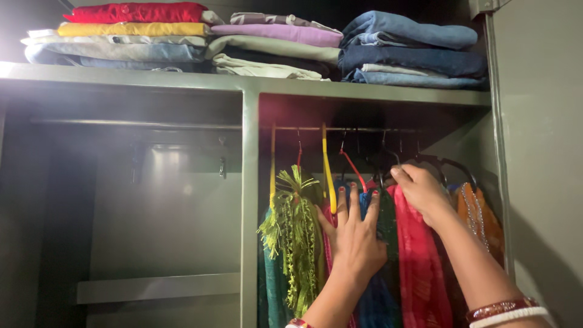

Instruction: The person folds a green garment on a bed, places it on a hanger, and hangs it in a closet. They repeat the process with a dark green garment, folding it, placing it on a hanger, and hanging it in the closet.

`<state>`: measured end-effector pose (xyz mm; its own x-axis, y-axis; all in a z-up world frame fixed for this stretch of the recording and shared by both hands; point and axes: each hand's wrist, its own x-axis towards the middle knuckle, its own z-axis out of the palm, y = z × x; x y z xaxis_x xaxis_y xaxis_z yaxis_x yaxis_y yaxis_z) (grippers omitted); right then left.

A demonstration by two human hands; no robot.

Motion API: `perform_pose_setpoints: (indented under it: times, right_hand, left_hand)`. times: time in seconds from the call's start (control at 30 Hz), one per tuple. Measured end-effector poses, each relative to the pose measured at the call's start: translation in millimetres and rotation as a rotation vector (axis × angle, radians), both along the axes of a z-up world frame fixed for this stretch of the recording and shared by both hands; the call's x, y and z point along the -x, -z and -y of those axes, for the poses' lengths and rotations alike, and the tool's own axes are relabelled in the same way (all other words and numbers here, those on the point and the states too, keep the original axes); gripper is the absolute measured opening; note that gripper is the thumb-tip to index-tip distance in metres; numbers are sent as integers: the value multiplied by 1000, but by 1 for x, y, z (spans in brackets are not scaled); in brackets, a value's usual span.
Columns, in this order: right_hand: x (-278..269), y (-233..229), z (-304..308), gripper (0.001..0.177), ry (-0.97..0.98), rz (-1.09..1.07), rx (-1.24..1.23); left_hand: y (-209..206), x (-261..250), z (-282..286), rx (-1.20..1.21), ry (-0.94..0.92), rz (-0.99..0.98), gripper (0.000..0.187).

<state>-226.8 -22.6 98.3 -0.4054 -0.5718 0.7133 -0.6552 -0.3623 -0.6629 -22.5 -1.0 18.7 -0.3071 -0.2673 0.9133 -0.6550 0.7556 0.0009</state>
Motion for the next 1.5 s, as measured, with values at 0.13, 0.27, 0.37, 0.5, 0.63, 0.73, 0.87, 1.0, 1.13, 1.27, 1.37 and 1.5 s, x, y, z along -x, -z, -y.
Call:
perform_pose_setpoints:
  times: [0.13,0.27,0.37,0.5,0.63,0.73,0.87,1.0,1.13,1.27,1.37,1.5]
  right_hand:
    - [-9,27,-6,36,55,-154,249]
    - [-10,58,-6,45,356,-430,505]
    - [2,69,-9,48,731,-505,682]
    - [16,73,-7,68,898,-360,747]
    - [14,79,-7,63,514,-312,576]
    - [1,93,-12,70,459,-303,530]
    - [-9,114,-19,88,394,-164,384]
    - [-12,139,-13,111,482,-211,448]
    - [-13,162,-12,112,519,-217,449]
    - [-21,178,-20,106,623,-280,514]
    - [-29,179,-32,102,631,-336,588]
    - [-44,168,-47,96,647,-384,655]
  left_hand:
    - [9,8,0,-9,61,-45,89]
    - [16,12,0,11,29,-43,90]
    - [19,12,1,2,38,-51,91]
    - [22,9,3,3,29,-50,92]
    - [28,10,4,37,31,-53,90]
    - [36,8,3,40,40,-46,91]
    - [48,5,2,-10,70,-31,95]
    - [60,-1,2,-41,53,38,101]
    - [74,-5,-1,-68,51,96,102]
    - [86,-9,-7,19,71,97,106]
    - [91,-15,-13,96,119,58,106]
    - [86,-26,-21,136,191,35,101]
